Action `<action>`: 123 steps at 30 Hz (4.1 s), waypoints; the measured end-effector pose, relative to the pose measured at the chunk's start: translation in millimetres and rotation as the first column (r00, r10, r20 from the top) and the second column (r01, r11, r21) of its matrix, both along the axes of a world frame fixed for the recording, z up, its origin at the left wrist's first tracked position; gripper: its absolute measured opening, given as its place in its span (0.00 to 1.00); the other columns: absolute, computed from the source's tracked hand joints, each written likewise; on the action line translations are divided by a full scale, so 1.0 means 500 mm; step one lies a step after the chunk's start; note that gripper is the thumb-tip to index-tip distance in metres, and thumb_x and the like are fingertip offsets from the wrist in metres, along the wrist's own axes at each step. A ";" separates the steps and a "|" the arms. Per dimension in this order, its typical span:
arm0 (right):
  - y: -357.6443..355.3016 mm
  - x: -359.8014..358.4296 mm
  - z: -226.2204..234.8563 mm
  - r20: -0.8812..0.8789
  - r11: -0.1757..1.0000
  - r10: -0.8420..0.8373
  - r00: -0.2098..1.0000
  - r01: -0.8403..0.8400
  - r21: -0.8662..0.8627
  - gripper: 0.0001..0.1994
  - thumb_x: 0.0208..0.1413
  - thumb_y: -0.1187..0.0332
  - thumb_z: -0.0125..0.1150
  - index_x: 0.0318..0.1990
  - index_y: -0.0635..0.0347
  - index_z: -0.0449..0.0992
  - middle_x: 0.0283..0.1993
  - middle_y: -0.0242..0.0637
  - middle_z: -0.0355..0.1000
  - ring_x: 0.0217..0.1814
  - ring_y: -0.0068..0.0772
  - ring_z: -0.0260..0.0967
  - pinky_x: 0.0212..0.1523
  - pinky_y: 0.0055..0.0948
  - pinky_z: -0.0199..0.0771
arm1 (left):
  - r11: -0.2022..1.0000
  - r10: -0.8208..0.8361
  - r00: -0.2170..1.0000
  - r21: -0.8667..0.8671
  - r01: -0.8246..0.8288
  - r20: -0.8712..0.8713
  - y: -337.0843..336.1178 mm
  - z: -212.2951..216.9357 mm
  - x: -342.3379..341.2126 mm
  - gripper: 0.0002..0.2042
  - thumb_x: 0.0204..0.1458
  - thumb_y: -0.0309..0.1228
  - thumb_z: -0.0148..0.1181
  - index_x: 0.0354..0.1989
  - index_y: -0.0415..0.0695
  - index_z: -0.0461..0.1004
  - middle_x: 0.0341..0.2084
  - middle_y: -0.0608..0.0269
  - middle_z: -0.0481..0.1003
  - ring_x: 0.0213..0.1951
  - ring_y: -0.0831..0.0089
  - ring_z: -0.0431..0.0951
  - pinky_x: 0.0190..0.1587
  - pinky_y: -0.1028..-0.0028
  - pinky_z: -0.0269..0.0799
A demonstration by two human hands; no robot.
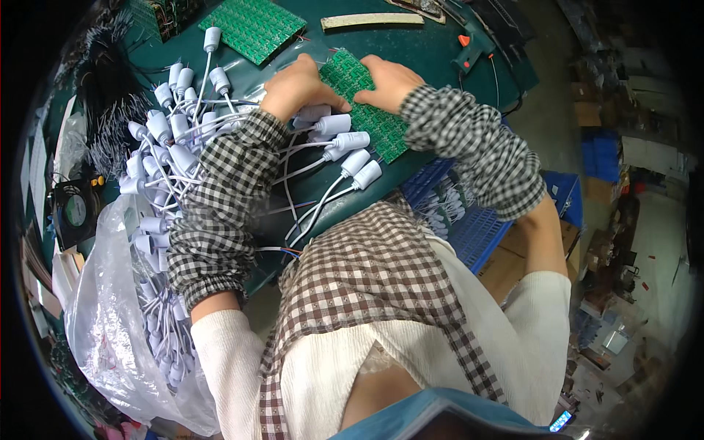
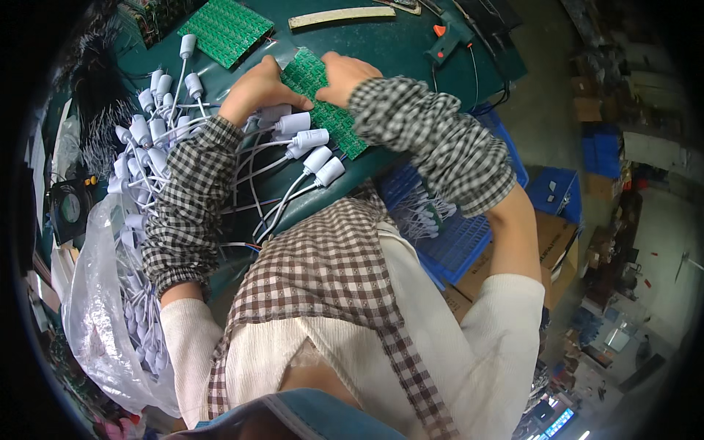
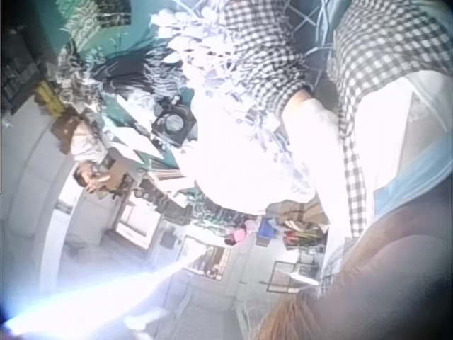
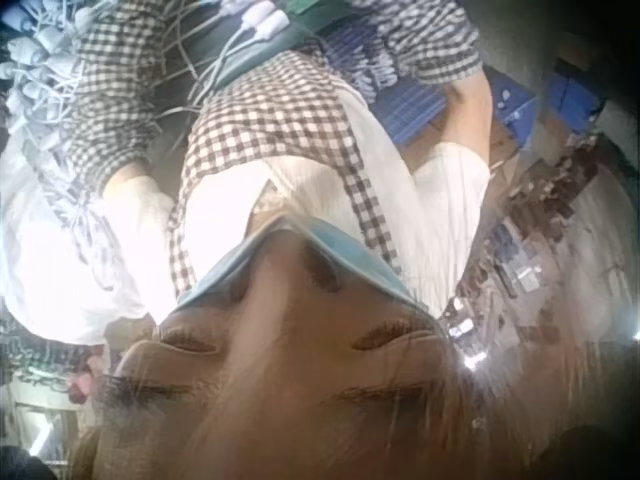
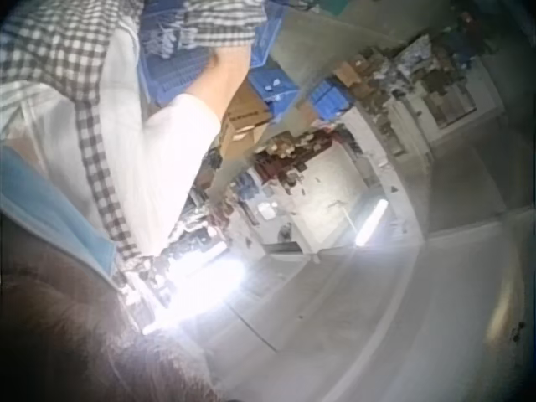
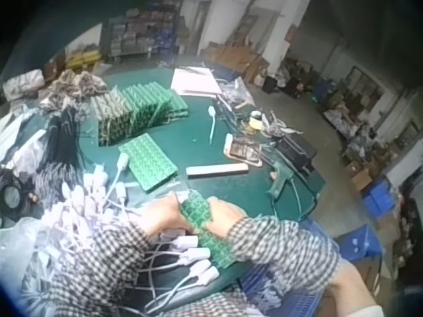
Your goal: The person solders wires of electronic components onto a circuit board using a soldering iron, secures the components onto the board by hand, and places the completed board into a crate. The person then takes another circuit board and solders components onto it with the soldering iron.
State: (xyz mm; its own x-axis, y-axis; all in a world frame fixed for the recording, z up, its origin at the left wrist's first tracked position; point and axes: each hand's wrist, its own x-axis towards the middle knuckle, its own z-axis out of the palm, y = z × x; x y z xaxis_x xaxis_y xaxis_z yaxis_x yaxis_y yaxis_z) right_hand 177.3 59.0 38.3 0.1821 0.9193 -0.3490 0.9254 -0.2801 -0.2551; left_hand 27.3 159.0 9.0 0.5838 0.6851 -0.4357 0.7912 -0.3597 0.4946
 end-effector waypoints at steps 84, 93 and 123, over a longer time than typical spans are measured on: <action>-0.073 -0.094 -0.060 -0.920 0.920 0.199 -0.338 0.388 0.057 0.51 0.35 0.72 0.78 0.67 0.67 0.50 0.69 0.45 0.52 0.71 0.41 0.52 0.69 0.43 0.51 | 0.826 0.563 -0.013 -0.563 0.023 0.826 0.032 0.155 -0.207 0.12 0.52 0.21 0.62 0.43 0.40 0.66 0.35 0.57 0.77 0.36 0.73 0.80 0.41 0.73 0.78; -0.049 -0.167 0.011 -0.997 0.948 0.070 -0.021 0.312 0.060 0.23 0.52 0.78 0.65 0.55 0.70 0.66 0.50 0.41 0.73 0.53 0.30 0.70 0.55 0.32 0.70 | 0.822 0.569 -0.049 -0.570 0.006 0.821 0.037 0.164 -0.217 0.12 0.53 0.25 0.61 0.44 0.38 0.67 0.36 0.57 0.77 0.36 0.73 0.79 0.42 0.74 0.76; -0.056 -0.179 0.030 -0.851 0.711 0.201 0.485 0.525 0.468 0.17 0.53 0.77 0.61 0.50 0.66 0.68 0.46 0.37 0.72 0.47 0.24 0.70 0.48 0.27 0.70 | 0.761 0.648 -0.064 -0.649 0.014 0.759 -0.153 0.120 -0.107 0.26 0.57 0.28 0.60 0.61 0.37 0.57 0.51 0.57 0.70 0.51 0.71 0.71 0.56 0.71 0.65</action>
State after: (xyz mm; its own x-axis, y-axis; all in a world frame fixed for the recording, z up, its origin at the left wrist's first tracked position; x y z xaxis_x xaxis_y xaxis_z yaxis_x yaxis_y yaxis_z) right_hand 87.7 30.8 53.1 0.3269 0.9255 0.1914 0.1239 0.1588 -0.9795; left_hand -26.1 82.3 69.0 0.4070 0.9131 0.0238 -0.5492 0.2238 0.8051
